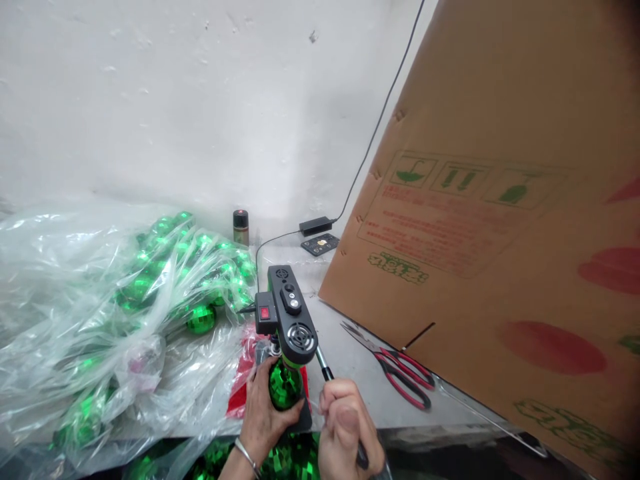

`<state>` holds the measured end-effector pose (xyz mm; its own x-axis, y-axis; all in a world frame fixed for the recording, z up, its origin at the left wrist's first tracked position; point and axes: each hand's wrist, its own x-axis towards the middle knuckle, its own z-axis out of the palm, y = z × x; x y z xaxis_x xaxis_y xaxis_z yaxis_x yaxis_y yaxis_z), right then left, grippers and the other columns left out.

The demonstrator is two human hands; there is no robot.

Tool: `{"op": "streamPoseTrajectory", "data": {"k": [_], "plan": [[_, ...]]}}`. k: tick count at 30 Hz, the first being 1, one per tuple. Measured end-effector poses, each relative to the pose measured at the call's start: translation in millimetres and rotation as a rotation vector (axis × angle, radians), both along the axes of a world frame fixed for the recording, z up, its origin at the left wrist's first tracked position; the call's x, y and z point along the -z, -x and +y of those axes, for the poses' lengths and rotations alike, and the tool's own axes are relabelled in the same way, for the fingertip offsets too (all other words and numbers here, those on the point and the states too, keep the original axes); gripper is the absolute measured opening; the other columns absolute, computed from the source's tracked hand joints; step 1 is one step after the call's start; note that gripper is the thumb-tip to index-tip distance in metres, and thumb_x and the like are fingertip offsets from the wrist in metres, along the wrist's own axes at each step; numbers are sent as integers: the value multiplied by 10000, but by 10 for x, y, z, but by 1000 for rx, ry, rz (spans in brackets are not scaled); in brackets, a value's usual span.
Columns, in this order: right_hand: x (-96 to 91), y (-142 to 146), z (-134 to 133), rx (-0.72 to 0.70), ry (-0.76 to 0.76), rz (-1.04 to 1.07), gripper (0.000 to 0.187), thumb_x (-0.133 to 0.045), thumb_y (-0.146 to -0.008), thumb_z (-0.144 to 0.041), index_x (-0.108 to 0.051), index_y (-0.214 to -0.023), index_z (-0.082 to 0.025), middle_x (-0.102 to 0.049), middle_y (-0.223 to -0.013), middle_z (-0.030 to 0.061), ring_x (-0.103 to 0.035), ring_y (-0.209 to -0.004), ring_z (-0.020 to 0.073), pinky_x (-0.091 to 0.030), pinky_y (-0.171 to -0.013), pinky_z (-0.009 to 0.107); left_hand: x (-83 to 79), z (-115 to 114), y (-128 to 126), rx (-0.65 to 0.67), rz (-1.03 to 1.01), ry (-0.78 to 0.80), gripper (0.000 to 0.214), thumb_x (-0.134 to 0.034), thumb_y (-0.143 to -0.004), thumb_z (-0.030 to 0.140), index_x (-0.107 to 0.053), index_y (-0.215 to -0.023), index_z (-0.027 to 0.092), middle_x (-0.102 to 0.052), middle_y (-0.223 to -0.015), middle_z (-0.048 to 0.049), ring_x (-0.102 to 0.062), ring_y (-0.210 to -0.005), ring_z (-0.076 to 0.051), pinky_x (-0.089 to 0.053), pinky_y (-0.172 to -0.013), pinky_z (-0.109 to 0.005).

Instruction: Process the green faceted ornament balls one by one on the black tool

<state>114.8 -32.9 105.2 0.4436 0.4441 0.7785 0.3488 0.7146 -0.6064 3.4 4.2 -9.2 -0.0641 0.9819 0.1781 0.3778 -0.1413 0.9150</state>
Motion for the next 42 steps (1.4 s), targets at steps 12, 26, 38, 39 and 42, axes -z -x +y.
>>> {"op": "streamPoseTrajectory", "data": {"k": [12, 26, 38, 39, 42], "plan": [[10, 34, 69, 3, -55, 45, 481, -470, -1172, -214, -488, -692, -236, -504, -631, -48, -501, -528, 105, -396, -494, 240, 21, 1, -10, 7, 23, -9, 713, -886, -667, 348, -713, -1345, 213, -828, -1343, -177, -771, -1283, -475, -547, -1182, -718], [180, 145, 44, 125, -66, 30, 521, -456, -1203, -270, -472, -684, -229, -511, -638, -55, -498, -547, 102, -461, -600, 248, 11, -7, -15, -19, 12, 8, 709, -865, -668, 404, -726, -1329, 190, -830, -1327, -195, -772, -1275, -489, -571, -1156, -720], [-411, 24, 29, -23, 20, 72, 476, -569, -1147, -173, -525, -675, -220, -502, -608, -35, -564, -595, 127, -388, -566, 272, 97, -99, 87, -9, -94, 75, 848, -920, -668, 373, -679, -1453, 163, -782, -1459, -223, -734, -1403, -474, -568, -1235, -666], [-502, 34, 27, -31, 23, 77, 477, -593, -1144, -180, -545, -671, -215, -516, -606, -33, -558, -588, 124, -391, -574, 278, 128, -163, 144, -8, -93, 74, 886, -933, -681, 385, -660, -1494, 158, -760, -1507, -233, -720, -1438, -467, -573, -1243, -635], [-633, 128, -28, 35, 102, 177, 488, -638, -1148, -254, -584, -664, -208, -540, -624, -24, -508, -558, 114, -352, -565, 302, 225, -454, 330, -29, -11, 40, 923, -965, -735, 501, -662, -1562, 225, -786, -1497, -192, -748, -1413, -454, -641, -1179, -577]]}}
